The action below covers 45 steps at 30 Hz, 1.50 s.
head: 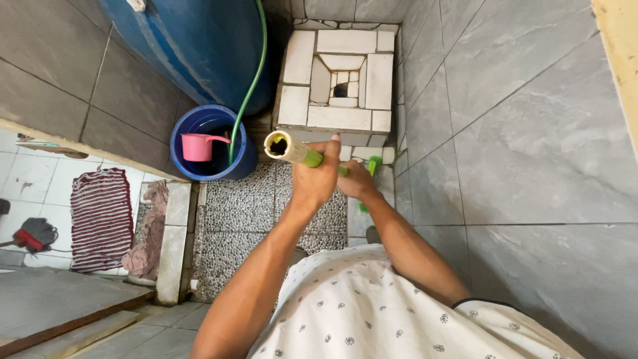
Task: The person cleans the floor by hand using a squeegee and a long pole, moving water toward a drain.
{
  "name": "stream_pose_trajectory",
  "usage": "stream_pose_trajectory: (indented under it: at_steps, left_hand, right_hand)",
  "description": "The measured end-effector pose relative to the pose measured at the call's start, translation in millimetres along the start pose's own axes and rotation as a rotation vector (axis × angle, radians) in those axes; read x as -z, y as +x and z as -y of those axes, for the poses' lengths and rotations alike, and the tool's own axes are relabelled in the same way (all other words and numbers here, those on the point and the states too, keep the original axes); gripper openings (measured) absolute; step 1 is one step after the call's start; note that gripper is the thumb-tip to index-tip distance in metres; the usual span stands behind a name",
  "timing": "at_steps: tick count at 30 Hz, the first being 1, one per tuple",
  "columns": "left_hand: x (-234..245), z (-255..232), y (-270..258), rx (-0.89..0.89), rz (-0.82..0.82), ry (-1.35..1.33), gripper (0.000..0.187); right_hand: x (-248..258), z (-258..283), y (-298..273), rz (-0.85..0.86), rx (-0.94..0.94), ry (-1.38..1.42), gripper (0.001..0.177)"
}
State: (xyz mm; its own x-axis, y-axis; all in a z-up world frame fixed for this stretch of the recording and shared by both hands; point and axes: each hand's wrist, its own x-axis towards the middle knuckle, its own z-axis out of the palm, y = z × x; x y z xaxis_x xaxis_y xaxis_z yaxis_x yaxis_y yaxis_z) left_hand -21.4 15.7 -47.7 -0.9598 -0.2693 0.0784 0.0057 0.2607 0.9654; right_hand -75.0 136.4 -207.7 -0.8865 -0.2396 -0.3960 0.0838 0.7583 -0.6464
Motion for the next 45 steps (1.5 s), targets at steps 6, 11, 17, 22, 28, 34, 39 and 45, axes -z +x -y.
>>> stream_pose_trajectory:
  at_steps: [6, 11, 17, 22, 28, 34, 39, 45]
  left_hand:
    - [4.7, -14.7, -11.1, -0.054, 0.030, -0.019, 0.038]
    - [-10.2, -7.8, -4.8, 0.027, 0.144, -0.095, 0.046]
    - [-3.0, 8.4, -3.8, 0.051, 0.095, -0.234, 0.048]
    - [5.5, 3.6, -14.7, -0.010, -0.053, 0.003, 0.044]
    - [13.3, -24.7, -24.7, -0.108, -0.011, 0.002, 0.038]
    - [12.0, -17.5, -23.7, -0.055, 0.041, -0.034, 0.043]
    - [24.9, 7.2, -12.4, -0.018, -0.184, -0.068, 0.047]
    - [13.6, -10.6, -29.4, 0.017, -0.055, 0.095, 0.038]
  right_hand:
    - [-4.5, 11.4, -3.5, 0.050, 0.198, 0.192, 0.050]
    - [20.9, 0.2, -14.8, 0.030, -0.076, 0.001, 0.052]
    - [16.8, -14.2, -13.9, -0.090, -0.063, -0.064, 0.036]
    - [-22.3, -25.9, 6.4, 0.047, 0.033, 0.003, 0.037]
    - [-102.9, -40.6, 42.6, 0.154, 0.447, 0.846, 0.037]
    - [-55.7, -31.5, 30.3, 0.151, 0.369, 0.421, 0.037]
    - [-24.4, -17.0, 8.2, 0.086, 0.024, -0.246, 0.037]
    - [-89.1, -45.2, 41.1, 0.167, 0.376, 0.454, 0.036]
